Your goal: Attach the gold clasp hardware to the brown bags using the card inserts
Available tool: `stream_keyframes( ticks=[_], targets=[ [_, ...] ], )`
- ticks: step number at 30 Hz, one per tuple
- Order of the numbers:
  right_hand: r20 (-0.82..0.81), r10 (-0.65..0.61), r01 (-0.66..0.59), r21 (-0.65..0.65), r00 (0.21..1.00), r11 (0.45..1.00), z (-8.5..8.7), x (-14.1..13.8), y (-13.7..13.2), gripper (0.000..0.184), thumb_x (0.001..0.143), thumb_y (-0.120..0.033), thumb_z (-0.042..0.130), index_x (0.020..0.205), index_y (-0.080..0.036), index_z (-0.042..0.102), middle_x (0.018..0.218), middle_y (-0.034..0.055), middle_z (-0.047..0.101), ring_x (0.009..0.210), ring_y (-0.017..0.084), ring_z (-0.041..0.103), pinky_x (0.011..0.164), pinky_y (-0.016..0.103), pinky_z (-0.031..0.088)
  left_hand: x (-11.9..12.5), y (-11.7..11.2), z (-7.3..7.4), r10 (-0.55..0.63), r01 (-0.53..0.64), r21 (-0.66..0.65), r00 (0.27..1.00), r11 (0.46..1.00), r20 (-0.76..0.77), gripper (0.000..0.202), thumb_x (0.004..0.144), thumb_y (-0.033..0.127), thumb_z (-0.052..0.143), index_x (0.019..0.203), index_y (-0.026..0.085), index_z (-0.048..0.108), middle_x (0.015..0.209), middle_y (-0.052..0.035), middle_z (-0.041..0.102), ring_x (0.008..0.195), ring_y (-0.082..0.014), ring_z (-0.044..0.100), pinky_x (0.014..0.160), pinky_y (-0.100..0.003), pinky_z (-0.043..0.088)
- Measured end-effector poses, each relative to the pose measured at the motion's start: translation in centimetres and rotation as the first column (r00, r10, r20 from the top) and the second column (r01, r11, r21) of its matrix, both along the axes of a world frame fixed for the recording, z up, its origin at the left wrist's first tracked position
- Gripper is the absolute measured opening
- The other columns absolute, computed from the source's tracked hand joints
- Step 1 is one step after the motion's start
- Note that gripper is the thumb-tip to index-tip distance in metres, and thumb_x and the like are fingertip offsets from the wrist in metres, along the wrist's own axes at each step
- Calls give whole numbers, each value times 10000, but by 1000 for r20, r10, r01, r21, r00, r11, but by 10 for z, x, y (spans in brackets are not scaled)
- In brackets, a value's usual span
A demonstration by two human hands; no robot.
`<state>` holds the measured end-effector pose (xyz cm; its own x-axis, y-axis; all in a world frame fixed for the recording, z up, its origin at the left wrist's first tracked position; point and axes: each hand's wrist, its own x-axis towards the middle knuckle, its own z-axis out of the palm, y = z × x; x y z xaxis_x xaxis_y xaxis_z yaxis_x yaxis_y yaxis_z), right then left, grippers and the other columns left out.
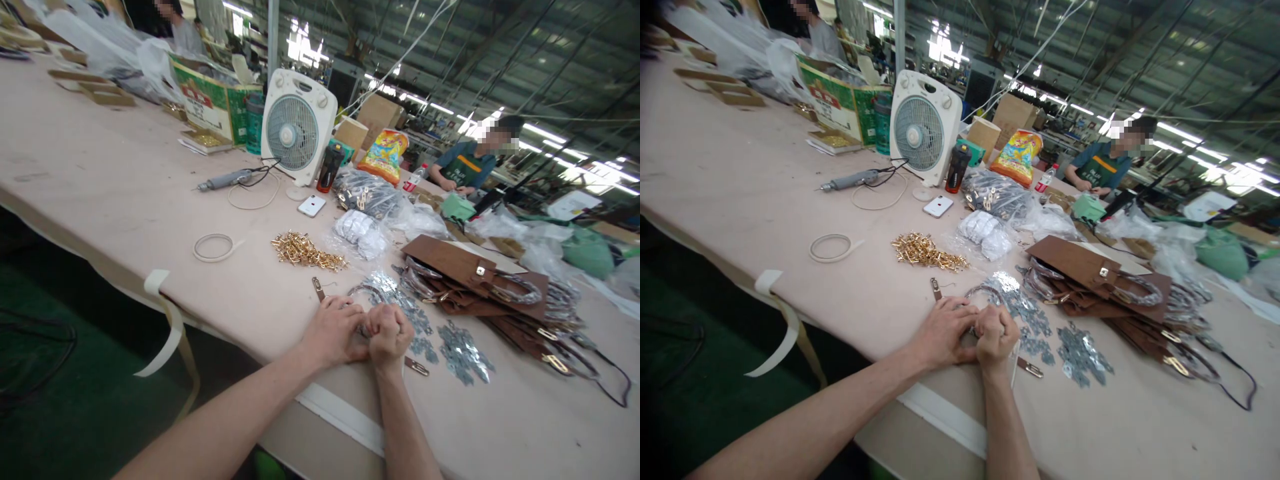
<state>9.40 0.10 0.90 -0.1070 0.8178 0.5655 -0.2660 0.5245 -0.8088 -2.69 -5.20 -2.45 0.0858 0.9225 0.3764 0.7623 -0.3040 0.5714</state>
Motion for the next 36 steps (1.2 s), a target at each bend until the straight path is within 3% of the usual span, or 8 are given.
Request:
stream_keyframes(
  ticks=[3, 7, 14, 19, 23, 26, 31, 36],
  targets=[
    [24, 13, -12, -59, 1000, 998, 2, -4, 2, 462, 1031, -333, 569, 610, -220, 415, 518, -68, 371, 417, 92, 334, 395, 229, 269, 0, 0, 1, 4, -4, -9, 1000, 1000, -8, 434, 802, 538, 792, 1148, 293, 698, 1235, -3, 731, 1307, -305, 536, 1130, -486, 333],
    [-108, -7, 7, 1, 994, 1000, 14, -3, 2, 448, 1019, -297, 572, 609, -219, 408, 522, -79, 335, 401, 81, 301, 386, 215, 242, -1, 0, 1, 10, -10, -12, 1000, 1000, -9, 529, 780, 601, 802, 1192, 290, 689, 1230, -12, 731, 1297, -304, 541, 1124, -490, 337],
    [5, -8, 9, -138, 1000, 990, 2, 0, 9, 472, 1020, -361, 573, 602, -221, 407, 501, -76, 357, 389, 81, 309, 370, 213, 247, -1, 0, 2, 17, -17, -1, 1000, 1000, -2, 443, 810, 584, 777, 1145, 300, 713, 1211, -11, 734, 1296, -308, 541, 1126, -483, 336],
    [-96, -13, 7, -62, 995, 998, 11, 4, 8, 429, 1006, -320, 579, 616, -214, 435, 515, -81, 352, 391, 80, 316, 376, 206, 256, -1, 0, 1, 3, -4, -6, 1000, 1000, -9, 553, 782, 604, 804, 1222, 291, 686, 1256, -9, 719, 1314, -298, 531, 1140, -483, 333],
    [-14, 1, -4, -187, 1000, 982, -4, 2, 13, 459, 1009, -360, 596, 611, -218, 417, 509, -80, 373, 390, 75, 310, 365, 197, 250, 2, 0, 2, 30, -30, 8, 1000, 1000, 8, 436, 821, 567, 778, 1156, 297, 709, 1202, -12, 730, 1298, -295, 542, 1137, -471, 346],
    [-114, 37, -65, -254, 993, 965, -11, 4, 19, 437, 999, -363, 604, 633, -218, 416, 516, -88, 362, 390, 73, 288, 357, 192, 252, 2, 1, 0, 30, -30, 13, 999, 999, 13, 487, 805, 575, 797, 1188, 290, 703, 1226, -27, 727, 1304, -303, 545, 1139, -478, 360],
    [-279, -97, 25, -250, 955, 968, 6, 8, 28, 412, 969, -358, 614, 638, -214, 415, 513, -92, 352, 375, 68, 288, 347, 181, 237, -3, 4, -10, 6, -14, 64, 993, 998, 120, 636, 758, 514, 859, 1289, 230, 654, 1336, -87, 695, 1297, -301, 578, 1153, -487, 390],
    [-249, -11, -74, -333, 969, 940, 9, -2, 39, 418, 947, -417, 654, 660, -218, 425, 502, -101, 361, 362, 62, 281, 329, 172, 242, -9, 7, -15, -36, 16, 93, 974, 996, 222, 510, 791, 393, 850, 1235, 207, 681, 1306, -101, 710, 1275, -293, 604, 1154, -487, 422]
  ],
)
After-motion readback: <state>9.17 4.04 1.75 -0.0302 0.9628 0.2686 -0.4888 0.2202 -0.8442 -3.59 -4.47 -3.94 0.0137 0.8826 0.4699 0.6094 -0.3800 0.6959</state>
